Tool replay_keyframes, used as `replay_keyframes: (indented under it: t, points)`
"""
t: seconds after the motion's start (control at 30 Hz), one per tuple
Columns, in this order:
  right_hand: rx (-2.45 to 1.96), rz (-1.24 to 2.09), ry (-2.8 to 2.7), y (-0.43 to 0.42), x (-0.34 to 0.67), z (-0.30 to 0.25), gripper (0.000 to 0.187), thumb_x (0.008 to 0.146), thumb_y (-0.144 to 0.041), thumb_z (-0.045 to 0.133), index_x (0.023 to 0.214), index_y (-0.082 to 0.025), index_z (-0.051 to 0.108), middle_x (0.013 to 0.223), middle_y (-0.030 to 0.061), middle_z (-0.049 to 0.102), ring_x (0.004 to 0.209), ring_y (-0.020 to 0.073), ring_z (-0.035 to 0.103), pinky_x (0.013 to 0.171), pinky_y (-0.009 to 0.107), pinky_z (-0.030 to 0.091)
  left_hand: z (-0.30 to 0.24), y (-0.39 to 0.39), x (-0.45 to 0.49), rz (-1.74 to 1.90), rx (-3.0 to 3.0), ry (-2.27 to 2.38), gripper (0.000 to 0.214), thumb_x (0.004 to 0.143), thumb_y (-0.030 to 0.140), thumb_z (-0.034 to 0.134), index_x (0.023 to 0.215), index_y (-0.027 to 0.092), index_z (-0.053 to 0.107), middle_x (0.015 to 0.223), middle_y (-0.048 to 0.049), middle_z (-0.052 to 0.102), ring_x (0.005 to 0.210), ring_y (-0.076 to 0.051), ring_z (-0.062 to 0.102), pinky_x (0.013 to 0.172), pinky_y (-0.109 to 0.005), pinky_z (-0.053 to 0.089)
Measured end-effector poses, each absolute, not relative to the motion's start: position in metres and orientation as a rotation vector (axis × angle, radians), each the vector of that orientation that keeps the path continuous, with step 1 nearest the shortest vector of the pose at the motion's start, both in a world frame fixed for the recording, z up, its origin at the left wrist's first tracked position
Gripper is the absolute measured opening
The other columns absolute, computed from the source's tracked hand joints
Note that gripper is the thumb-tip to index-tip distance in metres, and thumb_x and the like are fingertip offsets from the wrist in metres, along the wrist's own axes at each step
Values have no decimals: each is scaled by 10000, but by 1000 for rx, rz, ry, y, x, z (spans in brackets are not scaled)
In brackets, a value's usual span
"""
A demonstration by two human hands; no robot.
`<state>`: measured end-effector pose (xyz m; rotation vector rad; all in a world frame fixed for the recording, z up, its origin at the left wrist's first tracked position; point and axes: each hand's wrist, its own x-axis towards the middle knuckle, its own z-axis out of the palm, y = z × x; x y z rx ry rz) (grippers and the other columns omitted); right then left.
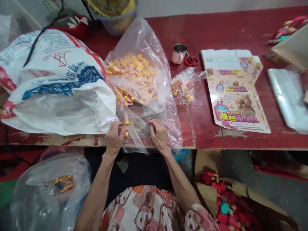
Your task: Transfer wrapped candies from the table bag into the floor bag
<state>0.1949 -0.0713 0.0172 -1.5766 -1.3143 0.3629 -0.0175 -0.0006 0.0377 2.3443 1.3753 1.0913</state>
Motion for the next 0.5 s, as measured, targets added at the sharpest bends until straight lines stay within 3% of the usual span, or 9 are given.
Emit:
replay_keyframes:
  t: [0.23, 0.5]
  points:
    - [-1572, 369, -1314, -72, 194, 20, 254, 1036, -237, 459, 1021, -235, 712, 1027, 76, 748, 988, 244, 709, 901, 377, 570, 42, -6, -36, 971, 2140, 1551, 228, 1081, 455, 591, 1088, 237, 657, 872, -4, 731, 756, -174, 723, 720, -267, 545]
    - [-1610, 379, -1321, -74, 195, 20, 280, 1028, -287, 453, 1017, -242, 729, 1035, 86, 752, 988, 262, 700, 905, 401, 572, 48, -14, -23, 984, 2342, 1386, 119, 1087, 289, 593, 1113, 229, 692, 1007, -52, 691, 929, -203, 707, 855, -300, 565]
